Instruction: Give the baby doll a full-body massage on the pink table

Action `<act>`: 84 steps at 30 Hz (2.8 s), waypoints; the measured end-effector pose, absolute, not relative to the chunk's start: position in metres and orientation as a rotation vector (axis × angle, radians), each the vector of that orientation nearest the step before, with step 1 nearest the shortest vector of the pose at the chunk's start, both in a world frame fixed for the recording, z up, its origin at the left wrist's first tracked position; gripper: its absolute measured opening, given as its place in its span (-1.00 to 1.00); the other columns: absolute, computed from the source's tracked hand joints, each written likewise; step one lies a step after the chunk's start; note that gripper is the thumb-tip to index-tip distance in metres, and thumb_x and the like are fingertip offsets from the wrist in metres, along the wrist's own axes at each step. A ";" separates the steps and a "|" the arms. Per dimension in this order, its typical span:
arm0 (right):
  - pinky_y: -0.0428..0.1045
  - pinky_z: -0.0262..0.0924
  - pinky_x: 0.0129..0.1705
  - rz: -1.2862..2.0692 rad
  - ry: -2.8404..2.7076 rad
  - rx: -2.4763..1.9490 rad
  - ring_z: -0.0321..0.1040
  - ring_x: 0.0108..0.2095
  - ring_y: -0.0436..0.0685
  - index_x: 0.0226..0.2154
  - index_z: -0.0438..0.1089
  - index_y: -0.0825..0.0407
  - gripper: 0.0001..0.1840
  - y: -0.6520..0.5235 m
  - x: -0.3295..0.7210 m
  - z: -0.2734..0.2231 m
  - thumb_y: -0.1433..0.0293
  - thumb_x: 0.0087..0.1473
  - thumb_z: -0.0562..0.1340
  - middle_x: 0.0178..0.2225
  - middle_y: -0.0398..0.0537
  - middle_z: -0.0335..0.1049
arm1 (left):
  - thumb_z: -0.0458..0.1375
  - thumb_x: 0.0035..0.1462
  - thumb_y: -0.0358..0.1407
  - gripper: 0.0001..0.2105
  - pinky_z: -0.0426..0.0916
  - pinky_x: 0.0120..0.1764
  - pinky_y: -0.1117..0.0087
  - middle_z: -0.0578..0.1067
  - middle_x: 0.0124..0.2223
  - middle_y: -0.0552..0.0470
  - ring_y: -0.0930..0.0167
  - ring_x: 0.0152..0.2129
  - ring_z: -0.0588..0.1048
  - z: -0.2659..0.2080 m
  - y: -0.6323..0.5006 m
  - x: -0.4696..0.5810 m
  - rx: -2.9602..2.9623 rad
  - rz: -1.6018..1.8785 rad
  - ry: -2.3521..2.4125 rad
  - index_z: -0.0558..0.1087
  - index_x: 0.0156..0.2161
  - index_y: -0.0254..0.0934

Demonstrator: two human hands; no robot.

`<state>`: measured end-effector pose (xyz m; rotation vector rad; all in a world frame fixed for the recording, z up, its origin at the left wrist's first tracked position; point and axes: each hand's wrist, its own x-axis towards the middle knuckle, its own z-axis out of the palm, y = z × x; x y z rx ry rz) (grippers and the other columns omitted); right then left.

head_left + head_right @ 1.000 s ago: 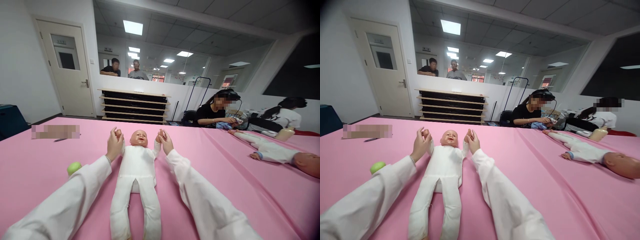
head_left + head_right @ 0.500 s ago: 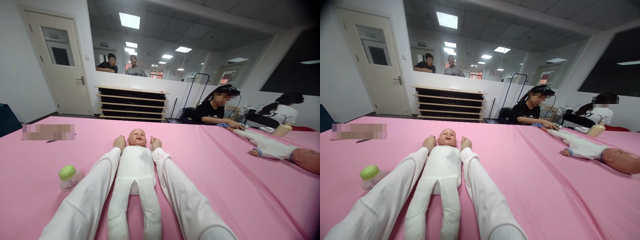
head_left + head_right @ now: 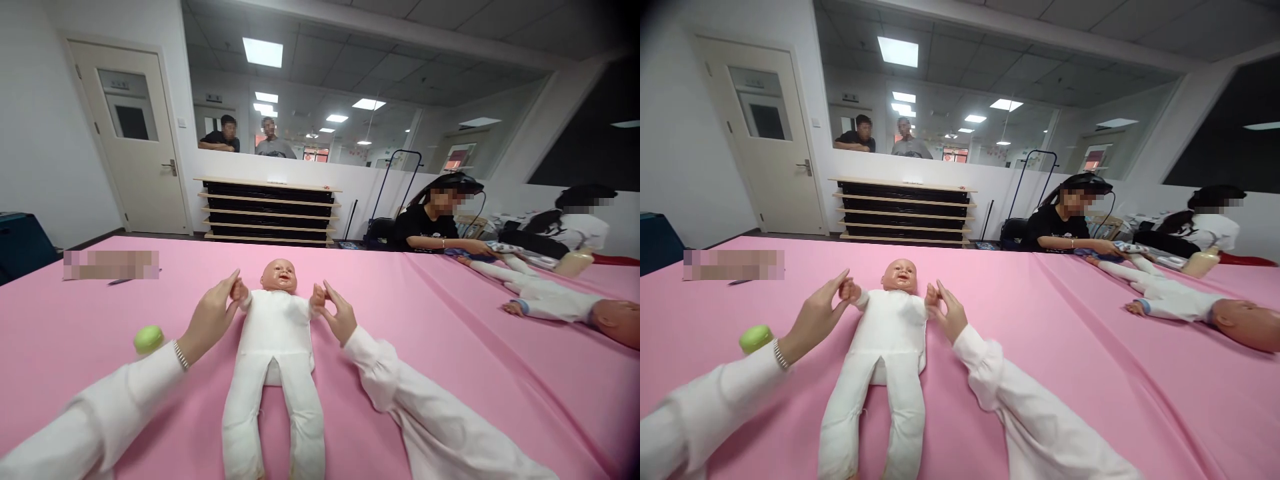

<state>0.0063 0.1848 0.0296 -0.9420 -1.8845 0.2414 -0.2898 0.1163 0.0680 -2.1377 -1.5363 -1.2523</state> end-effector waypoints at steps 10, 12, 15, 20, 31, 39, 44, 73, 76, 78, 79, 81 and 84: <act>0.04 0.25 -0.16 -0.179 -2.542 -0.478 0.37 -0.16 0.12 -0.03 0.22 0.03 -0.65 0.123 0.035 0.004 0.47 0.09 0.05 -0.22 0.02 0.45 | -0.09 0.15 -0.50 -0.58 0.38 -0.20 0.29 0.45 -0.08 -0.10 0.34 -0.24 0.46 -0.003 0.047 -0.319 -2.333 -0.600 -0.912 0.17 0.11 -0.21; 0.02 0.24 -0.15 -0.186 -2.554 -0.443 0.36 -0.13 0.11 -0.01 0.20 0.03 -0.63 0.123 0.036 0.003 0.47 0.09 0.05 -0.20 0.03 0.44 | -0.08 0.13 -0.52 -0.59 0.39 -0.21 0.29 0.46 -0.10 -0.09 0.34 -0.25 0.47 -0.005 0.046 -0.318 -2.350 -0.604 -0.860 0.18 0.10 -0.21; 0.03 0.24 -0.15 -0.072 -2.492 -0.526 0.38 -0.17 0.10 -0.02 0.20 -0.01 -0.62 0.125 0.037 0.008 0.45 0.07 0.05 -0.21 0.00 0.44 | -0.06 0.14 -0.48 -0.64 0.40 -0.22 0.33 0.48 -0.19 -0.05 0.38 -0.28 0.48 0.009 0.051 -0.313 -2.406 -0.816 -1.021 0.20 0.05 -0.19; 0.11 0.20 -0.05 0.175 -1.913 -0.944 0.32 -0.10 0.15 0.00 0.17 0.00 -0.54 0.161 0.014 0.036 0.31 0.01 0.16 -0.11 0.04 0.37 | 0.05 0.12 -0.30 -0.60 0.39 -0.20 0.29 0.43 -0.11 -0.07 0.38 -0.21 0.45 0.044 0.096 -0.289 -2.074 -1.553 -1.533 0.10 0.06 -0.23; 0.03 0.14 -0.05 0.335 -1.614 -1.548 0.27 -0.11 0.08 -0.03 0.22 0.04 -0.61 0.269 -0.048 0.025 0.22 0.18 -0.07 -0.07 0.05 0.31 | -0.06 0.13 -0.39 -0.62 0.22 -0.06 0.22 0.31 0.04 -0.25 0.25 -0.02 0.31 0.019 0.250 -0.266 -1.834 -1.252 -2.262 0.14 0.08 -0.34; 0.02 0.20 -0.15 0.352 -1.748 -1.588 0.31 -0.22 0.05 -0.18 0.31 0.05 -0.68 0.276 -0.049 0.008 0.18 0.13 0.06 -0.17 0.00 0.34 | -0.07 0.10 -0.43 -0.58 0.27 -0.17 0.36 0.39 -0.05 -0.28 0.31 -0.14 0.42 -0.004 0.268 -0.279 -1.988 -0.980 -2.457 0.16 0.10 -0.39; -0.01 0.21 -0.23 0.332 -1.751 -1.630 0.35 -0.20 0.15 -0.02 0.22 -0.01 -0.61 0.272 -0.050 0.015 0.26 0.08 0.10 -0.03 0.10 0.30 | -0.14 0.16 -0.37 -0.55 0.29 -0.18 0.25 0.31 -0.01 -0.31 0.21 -0.14 0.41 0.009 0.248 -0.269 -1.976 -0.951 -2.386 0.05 0.18 -0.32; 0.15 0.12 0.08 0.546 -1.998 -0.930 0.29 -0.02 0.18 -0.09 0.34 -0.01 -0.62 0.127 0.021 0.013 0.34 -0.02 0.16 -0.08 0.01 0.38 | -0.07 0.15 -0.36 -0.69 0.39 -0.20 0.33 0.28 -0.06 -0.07 0.42 -0.27 0.42 0.043 0.060 -0.292 -2.405 -1.273 -1.656 0.25 0.01 -0.18; 0.12 0.13 0.07 0.548 -1.842 -1.019 0.27 0.00 0.16 -0.05 0.28 -0.01 -0.57 0.165 0.005 0.041 0.35 -0.05 0.18 -0.03 -0.02 0.34 | 0.08 0.06 -0.32 -0.63 0.34 -0.12 0.27 0.28 -0.11 -0.05 0.36 -0.19 0.37 0.073 0.102 -0.285 -2.127 -1.583 -1.711 0.22 0.01 -0.23; 0.06 0.11 0.08 0.574 -1.745 -1.066 0.23 0.02 0.10 -0.02 0.23 0.00 -0.54 0.196 -0.009 0.052 0.37 -0.04 0.16 0.02 -0.04 0.29 | 0.13 0.00 -0.34 -0.61 0.33 -0.10 0.27 0.23 -0.05 -0.09 0.34 -0.13 0.34 0.080 0.137 -0.279 -1.949 -1.759 -1.802 0.22 -0.02 -0.26; 0.02 0.12 0.08 0.575 -1.685 -1.117 0.24 0.02 0.06 0.00 0.20 0.01 -0.55 0.211 -0.016 0.054 0.38 -0.01 0.14 0.03 -0.04 0.28 | 0.13 0.00 -0.35 -0.60 0.33 -0.10 0.28 0.21 -0.02 -0.12 0.35 -0.13 0.35 0.079 0.155 -0.276 -1.877 -1.822 -1.858 0.21 -0.02 -0.28; -0.02 0.15 0.04 0.554 -1.578 -1.315 0.27 -0.03 0.03 0.01 0.16 0.02 -0.58 0.238 -0.029 0.051 0.35 0.06 0.09 -0.01 -0.04 0.31 | 0.10 0.04 -0.35 -0.61 0.30 -0.08 0.31 0.20 0.01 -0.16 0.38 -0.14 0.36 0.070 0.187 -0.269 -1.780 -1.813 -1.998 0.16 0.00 -0.32; 0.00 0.19 -0.04 0.526 -1.533 -1.529 0.31 -0.11 0.05 -0.02 0.19 0.00 -0.65 0.262 -0.044 0.039 0.26 0.16 -0.01 -0.09 -0.02 0.35 | -0.04 0.14 -0.38 -0.72 0.25 -0.05 0.34 0.28 -0.02 -0.15 0.39 -0.10 0.34 0.049 0.220 -0.262 -1.803 -1.591 -2.188 0.15 -0.02 -0.33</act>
